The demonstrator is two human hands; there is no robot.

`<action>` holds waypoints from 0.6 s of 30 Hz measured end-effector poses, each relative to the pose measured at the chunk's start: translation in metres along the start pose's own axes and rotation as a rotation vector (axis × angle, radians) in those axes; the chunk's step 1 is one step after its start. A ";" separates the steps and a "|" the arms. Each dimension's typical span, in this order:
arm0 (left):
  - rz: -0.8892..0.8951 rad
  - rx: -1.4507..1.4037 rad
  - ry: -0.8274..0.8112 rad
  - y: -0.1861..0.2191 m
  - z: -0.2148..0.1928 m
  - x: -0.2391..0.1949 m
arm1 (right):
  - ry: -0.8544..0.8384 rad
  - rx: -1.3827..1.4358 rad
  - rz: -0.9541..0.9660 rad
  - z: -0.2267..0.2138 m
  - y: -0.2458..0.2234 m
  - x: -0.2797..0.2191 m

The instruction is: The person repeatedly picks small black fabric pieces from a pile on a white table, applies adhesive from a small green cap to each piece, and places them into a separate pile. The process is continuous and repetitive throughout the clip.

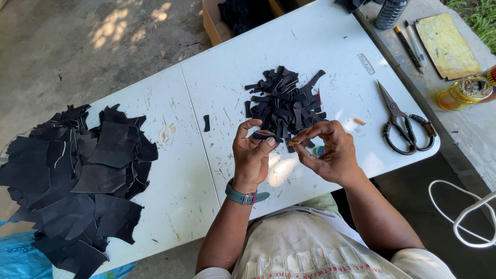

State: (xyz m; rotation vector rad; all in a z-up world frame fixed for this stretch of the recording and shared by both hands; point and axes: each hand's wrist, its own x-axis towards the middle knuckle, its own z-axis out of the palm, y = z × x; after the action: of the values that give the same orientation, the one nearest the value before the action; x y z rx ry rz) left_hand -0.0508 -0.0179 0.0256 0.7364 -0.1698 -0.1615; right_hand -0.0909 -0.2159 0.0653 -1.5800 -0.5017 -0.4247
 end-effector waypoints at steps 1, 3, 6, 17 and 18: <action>-0.008 0.004 0.002 0.000 0.000 0.000 | -0.003 -0.004 -0.001 0.000 0.000 0.001; -0.010 0.016 -0.008 0.002 0.001 -0.001 | 0.000 0.015 0.011 -0.001 0.000 0.002; -0.013 0.053 -0.020 0.004 0.001 -0.002 | 0.011 0.081 0.045 -0.004 0.000 0.004; -0.031 0.130 -0.064 0.010 -0.006 -0.002 | -0.002 0.078 0.049 -0.004 0.004 0.008; -0.025 0.143 -0.075 0.012 -0.005 -0.002 | -0.023 0.084 0.027 -0.004 0.002 0.010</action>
State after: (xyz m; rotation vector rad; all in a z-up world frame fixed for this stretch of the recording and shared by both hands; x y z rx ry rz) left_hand -0.0505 -0.0050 0.0297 0.8760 -0.2454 -0.2023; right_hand -0.0809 -0.2189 0.0691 -1.5109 -0.5088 -0.3608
